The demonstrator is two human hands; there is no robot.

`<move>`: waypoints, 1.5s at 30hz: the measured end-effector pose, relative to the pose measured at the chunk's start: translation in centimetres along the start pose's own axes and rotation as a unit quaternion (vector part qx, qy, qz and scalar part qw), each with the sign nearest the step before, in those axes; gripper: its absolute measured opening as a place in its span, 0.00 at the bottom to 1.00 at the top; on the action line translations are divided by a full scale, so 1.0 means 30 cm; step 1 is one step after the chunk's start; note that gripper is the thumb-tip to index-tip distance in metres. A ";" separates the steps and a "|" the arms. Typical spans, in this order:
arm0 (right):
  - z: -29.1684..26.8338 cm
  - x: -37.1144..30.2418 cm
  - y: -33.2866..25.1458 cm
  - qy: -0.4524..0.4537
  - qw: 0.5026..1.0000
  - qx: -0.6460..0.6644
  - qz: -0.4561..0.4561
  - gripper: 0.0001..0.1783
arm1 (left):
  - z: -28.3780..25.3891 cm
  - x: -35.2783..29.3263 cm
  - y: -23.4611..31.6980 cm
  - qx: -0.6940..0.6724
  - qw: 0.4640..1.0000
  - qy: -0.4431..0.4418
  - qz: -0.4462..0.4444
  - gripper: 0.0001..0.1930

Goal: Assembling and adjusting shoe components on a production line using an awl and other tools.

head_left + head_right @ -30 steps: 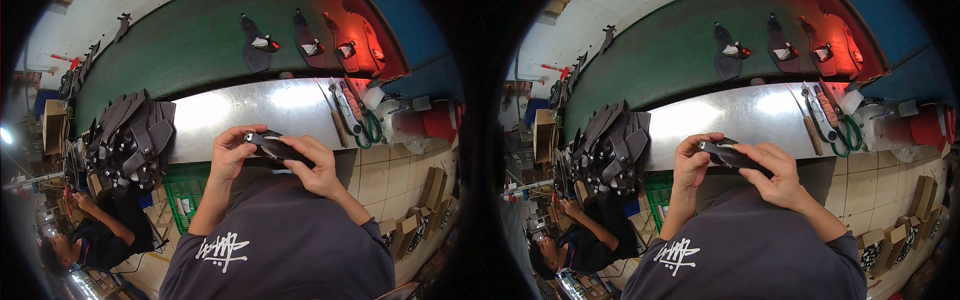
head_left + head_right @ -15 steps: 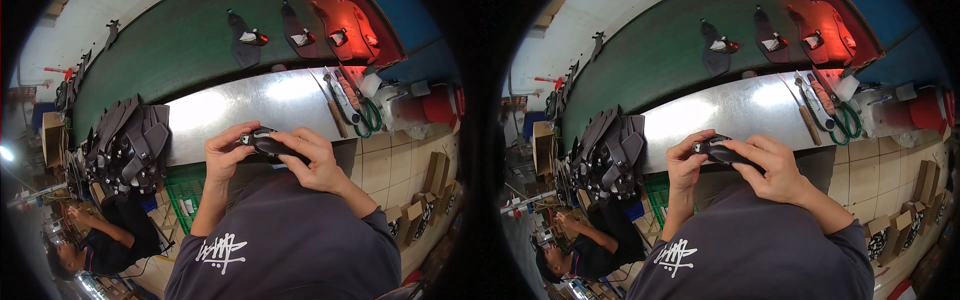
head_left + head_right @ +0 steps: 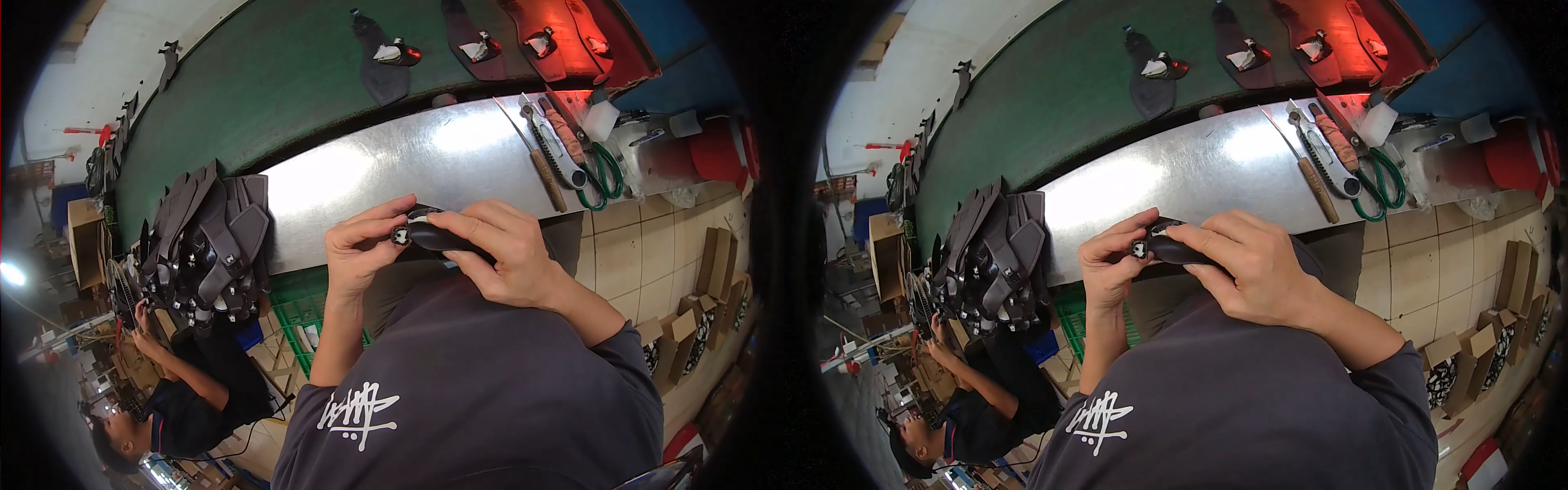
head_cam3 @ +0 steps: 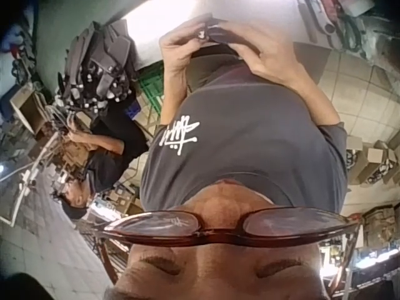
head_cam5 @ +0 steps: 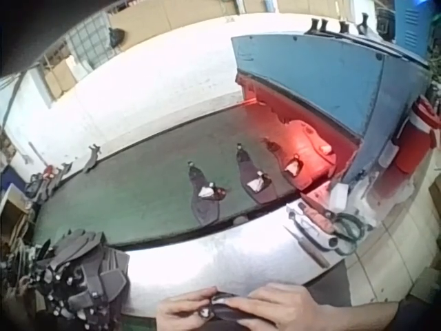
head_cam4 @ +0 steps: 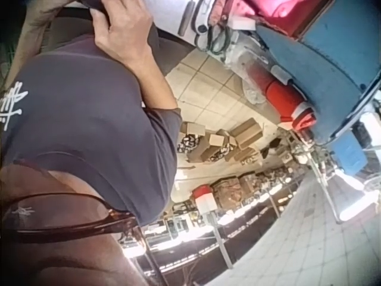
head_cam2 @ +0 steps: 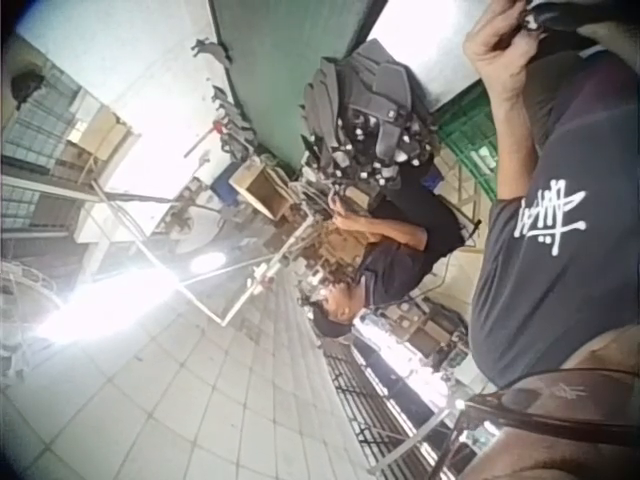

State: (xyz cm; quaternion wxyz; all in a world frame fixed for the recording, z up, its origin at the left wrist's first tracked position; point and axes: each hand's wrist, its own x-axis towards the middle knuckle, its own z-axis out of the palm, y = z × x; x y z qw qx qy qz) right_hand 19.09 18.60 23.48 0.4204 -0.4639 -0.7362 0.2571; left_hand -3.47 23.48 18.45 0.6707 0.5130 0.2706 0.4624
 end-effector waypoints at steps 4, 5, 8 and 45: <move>0.008 -0.001 0.004 0.001 1.000 -0.011 -0.008 0.23 | -0.006 0.001 0.006 0.003 1.000 -0.016 -0.021 0.17; 0.009 -0.001 0.003 0.002 1.000 -0.012 -0.007 0.23 | -0.005 0.002 0.010 0.014 0.999 -0.023 -0.020 0.17; 0.013 -0.001 0.000 -0.001 0.999 -0.027 -0.020 0.23 | -0.004 0.004 0.018 0.038 0.999 -0.031 -0.012 0.17; 0.066 -0.026 0.051 -0.005 0.997 -0.069 0.017 0.06 | 0.115 -0.018 -0.009 0.029 0.980 0.090 -0.175 0.20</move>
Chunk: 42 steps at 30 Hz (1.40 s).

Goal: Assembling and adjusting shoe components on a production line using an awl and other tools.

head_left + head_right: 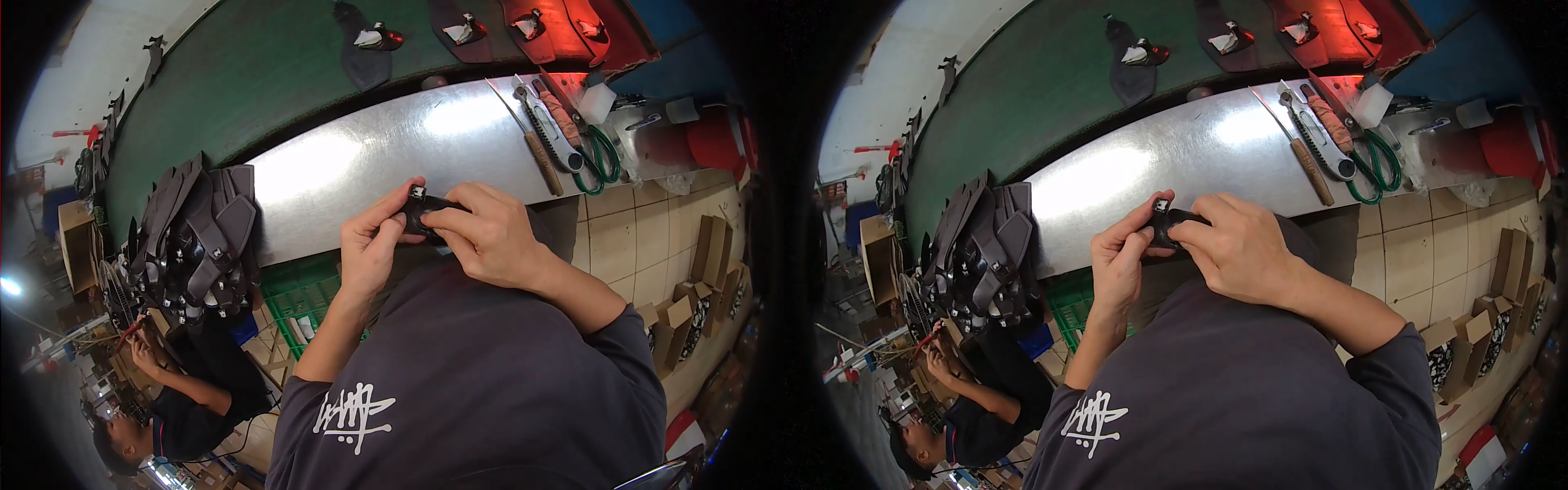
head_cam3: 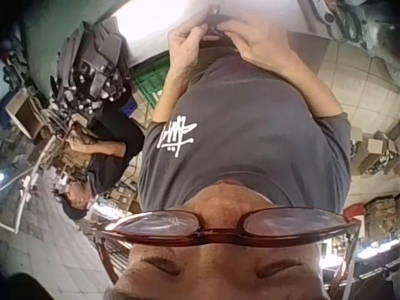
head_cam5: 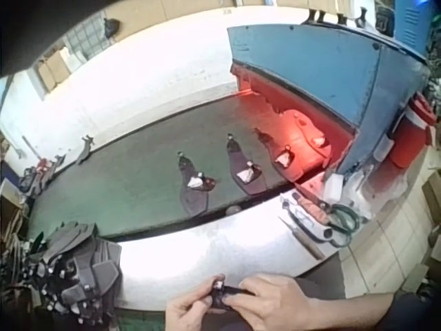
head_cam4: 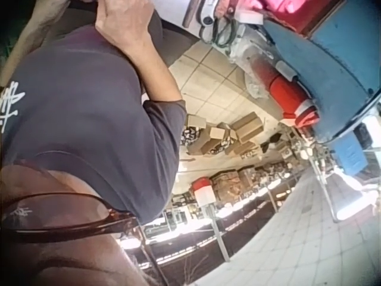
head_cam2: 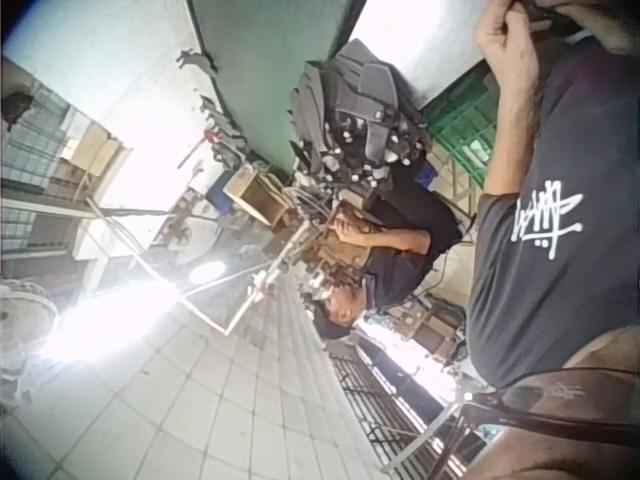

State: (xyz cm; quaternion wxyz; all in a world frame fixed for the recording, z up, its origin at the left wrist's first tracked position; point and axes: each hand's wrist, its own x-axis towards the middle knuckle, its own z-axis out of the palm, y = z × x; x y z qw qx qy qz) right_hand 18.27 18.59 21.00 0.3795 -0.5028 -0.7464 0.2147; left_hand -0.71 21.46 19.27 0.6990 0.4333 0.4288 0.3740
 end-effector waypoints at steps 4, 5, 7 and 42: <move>-0.010 0.007 0.015 -0.045 0.998 -0.020 -0.037 0.07 | -0.003 0.004 -0.002 0.013 1.000 -0.005 0.002 0.20; -0.010 0.006 0.018 -0.052 0.997 -0.022 -0.050 0.07 | -0.007 0.007 -0.005 0.021 1.000 -0.009 -0.006 0.21; -0.008 0.003 0.027 -0.071 0.996 -0.011 -0.045 0.08 | -0.018 0.012 -0.013 0.022 0.999 -0.008 -0.028 0.21; 0.018 -0.008 0.025 0.044 0.997 0.041 -0.048 0.11 | -0.028 0.035 0.075 -0.116 0.987 -0.016 -0.107 0.19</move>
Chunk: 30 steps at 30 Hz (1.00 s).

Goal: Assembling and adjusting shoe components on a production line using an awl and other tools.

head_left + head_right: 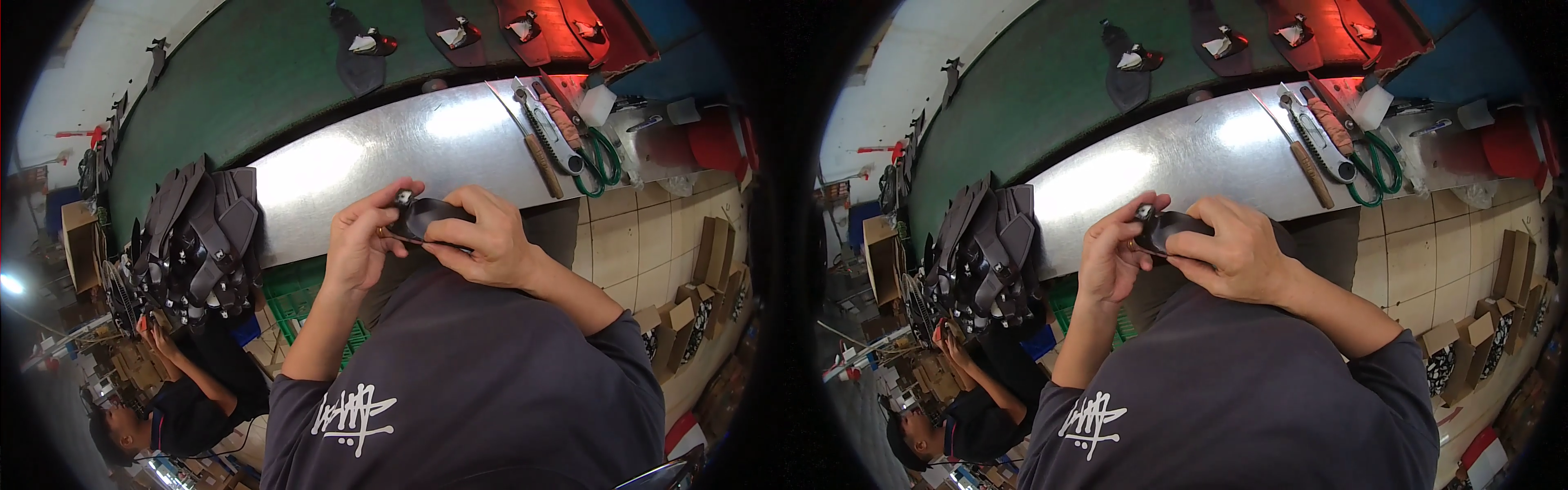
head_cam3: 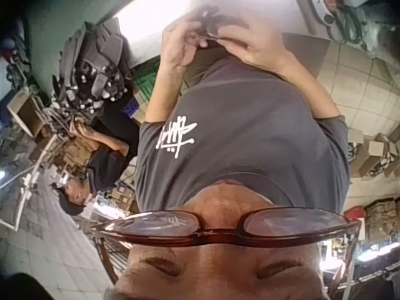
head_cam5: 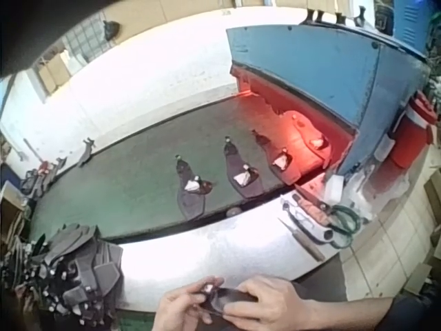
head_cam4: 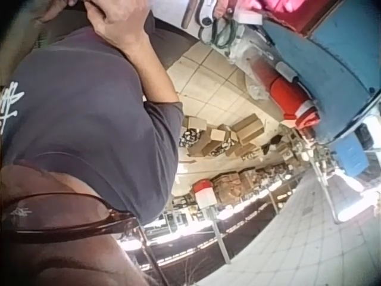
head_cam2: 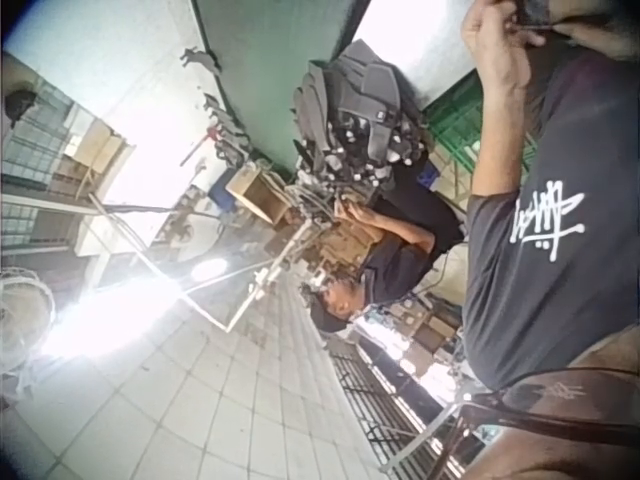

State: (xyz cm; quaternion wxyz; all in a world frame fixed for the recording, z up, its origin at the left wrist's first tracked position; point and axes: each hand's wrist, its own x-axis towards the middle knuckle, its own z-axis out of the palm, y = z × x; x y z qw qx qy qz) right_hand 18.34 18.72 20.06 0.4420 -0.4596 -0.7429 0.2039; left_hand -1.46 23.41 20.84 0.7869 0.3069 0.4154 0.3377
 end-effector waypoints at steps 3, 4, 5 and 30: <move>-0.009 0.004 0.010 -0.020 0.999 0.027 -0.028 0.16 | 0.006 0.001 0.006 -0.028 0.999 -0.023 0.014 0.20; 0.001 0.001 0.014 -0.013 0.999 0.028 -0.019 0.17 | 0.023 0.000 -0.003 0.025 0.999 0.009 0.041 0.21; 0.007 0.001 0.016 -0.006 1.000 0.029 -0.009 0.18 | 0.032 0.000 -0.008 0.077 0.994 0.041 0.069 0.21; 0.033 -0.053 0.002 -0.016 0.992 0.048 0.113 0.09 | 0.009 -0.009 -0.055 0.209 0.977 -0.005 -0.042 0.15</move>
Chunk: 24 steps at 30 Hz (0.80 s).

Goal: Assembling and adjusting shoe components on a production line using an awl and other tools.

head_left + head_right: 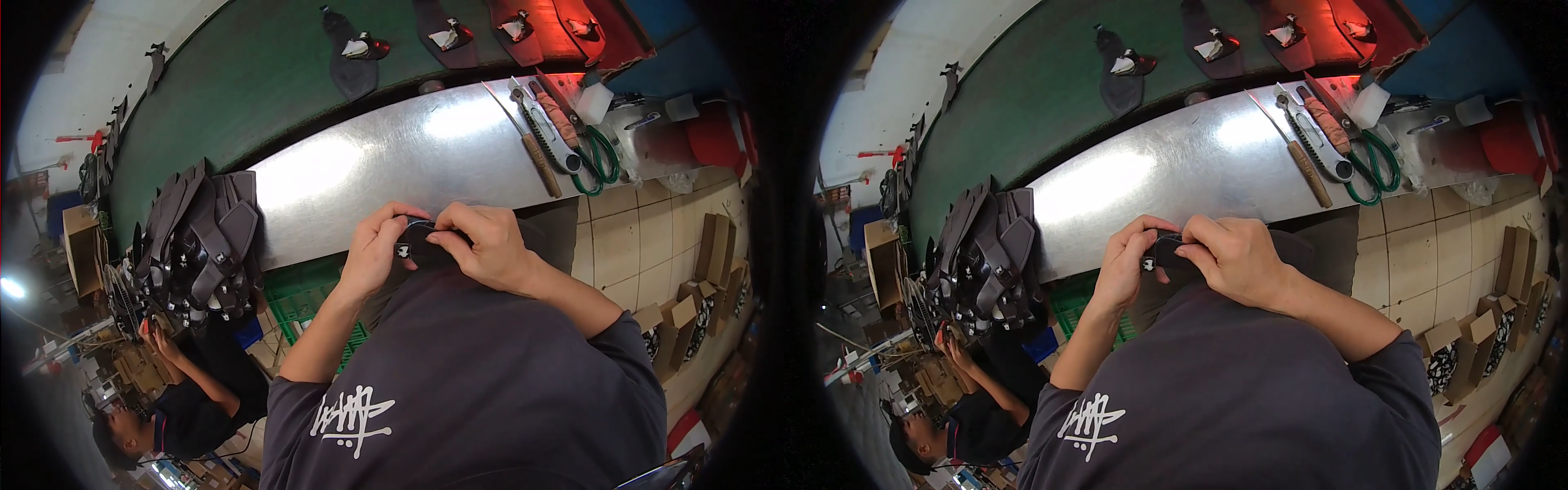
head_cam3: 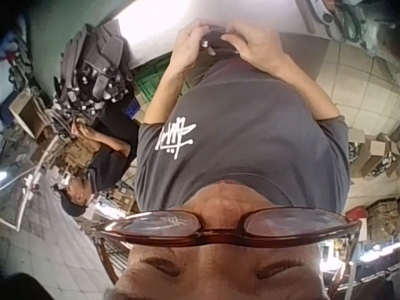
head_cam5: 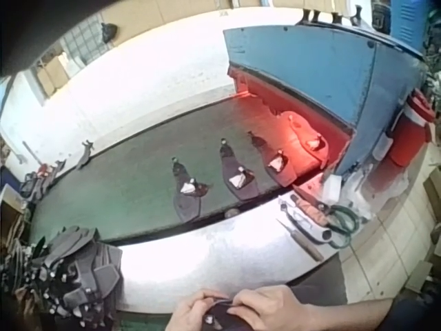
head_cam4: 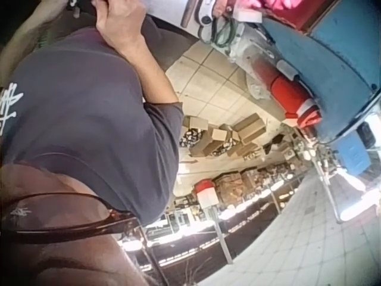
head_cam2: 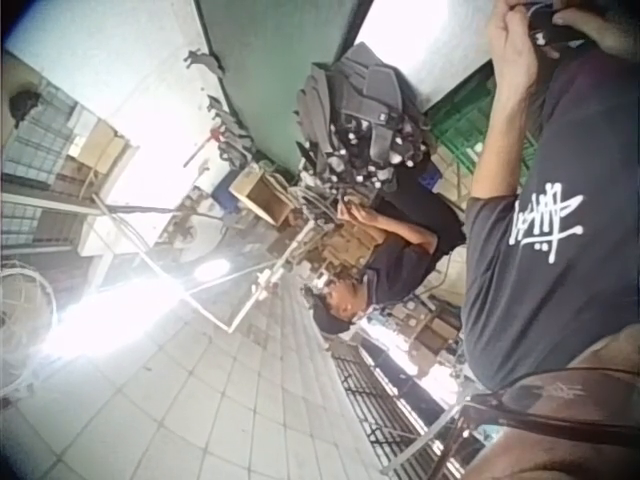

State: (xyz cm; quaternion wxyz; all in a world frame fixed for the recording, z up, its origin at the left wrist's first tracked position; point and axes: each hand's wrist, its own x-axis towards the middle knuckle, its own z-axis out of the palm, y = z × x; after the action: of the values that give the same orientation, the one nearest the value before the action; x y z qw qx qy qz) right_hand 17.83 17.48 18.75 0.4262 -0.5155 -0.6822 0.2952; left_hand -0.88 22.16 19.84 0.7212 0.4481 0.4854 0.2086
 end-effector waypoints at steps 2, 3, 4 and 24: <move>0.004 -0.010 -0.002 -0.002 1.000 0.017 0.022 0.09 | -0.002 -0.008 -0.012 0.014 1.000 -0.011 -0.001 0.14; 0.005 -0.013 0.001 -0.001 1.000 0.016 0.023 0.09 | 0.004 -0.011 -0.010 0.015 1.000 -0.012 -0.001 0.14; 0.006 -0.017 0.006 -0.005 0.999 0.021 0.036 0.09 | 0.012 -0.015 -0.008 0.024 1.000 -0.004 -0.005 0.13; 0.031 0.004 0.063 -0.135 0.919 0.260 0.263 0.04 | -0.038 -0.036 -0.055 0.061 0.988 -0.040 0.132 0.08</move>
State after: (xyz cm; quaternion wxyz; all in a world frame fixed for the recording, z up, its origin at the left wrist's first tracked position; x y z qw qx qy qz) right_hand 17.85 18.19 16.76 0.3562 -0.5024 -0.4723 0.6306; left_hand -2.59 21.03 18.84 0.6772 0.5597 0.4045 0.2541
